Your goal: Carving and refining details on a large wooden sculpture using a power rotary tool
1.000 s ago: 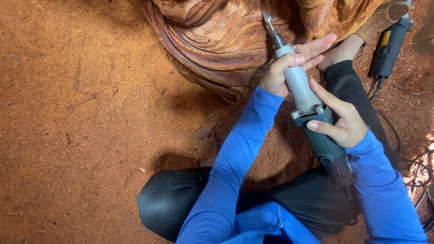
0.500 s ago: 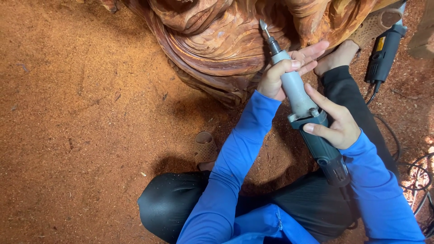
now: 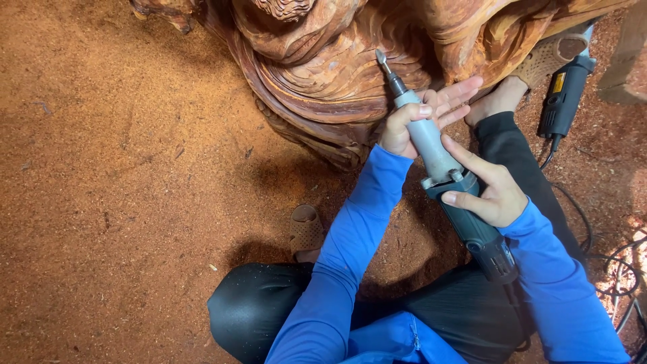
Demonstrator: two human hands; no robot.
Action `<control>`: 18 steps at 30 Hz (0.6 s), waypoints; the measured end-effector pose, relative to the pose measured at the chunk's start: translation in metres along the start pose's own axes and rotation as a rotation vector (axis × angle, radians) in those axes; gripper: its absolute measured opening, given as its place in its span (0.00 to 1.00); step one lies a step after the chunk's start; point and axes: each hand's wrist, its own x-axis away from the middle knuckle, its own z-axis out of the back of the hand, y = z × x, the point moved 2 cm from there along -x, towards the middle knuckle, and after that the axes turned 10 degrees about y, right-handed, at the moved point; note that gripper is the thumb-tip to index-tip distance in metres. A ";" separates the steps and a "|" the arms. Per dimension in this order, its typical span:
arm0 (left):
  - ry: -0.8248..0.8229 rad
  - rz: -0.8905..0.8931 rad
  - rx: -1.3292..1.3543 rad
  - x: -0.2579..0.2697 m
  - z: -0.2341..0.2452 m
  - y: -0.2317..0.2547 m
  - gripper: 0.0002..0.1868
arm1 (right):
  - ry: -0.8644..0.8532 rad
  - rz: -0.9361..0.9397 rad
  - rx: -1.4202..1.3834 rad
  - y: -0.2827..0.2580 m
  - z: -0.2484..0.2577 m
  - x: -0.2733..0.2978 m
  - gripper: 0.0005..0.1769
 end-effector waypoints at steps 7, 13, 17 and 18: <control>0.000 0.002 -0.010 -0.004 0.007 -0.006 0.04 | 0.014 -0.047 -0.001 -0.002 0.000 0.001 0.49; 0.036 -0.003 -0.025 -0.005 0.008 -0.009 0.05 | 0.027 -0.038 0.031 -0.001 0.002 0.003 0.49; 0.066 -0.031 -0.101 -0.004 0.004 -0.009 0.05 | 0.029 -0.027 0.029 0.002 0.003 0.005 0.49; 0.066 -0.031 -0.110 -0.004 0.005 -0.010 0.06 | 0.034 -0.029 0.010 0.001 0.004 0.006 0.49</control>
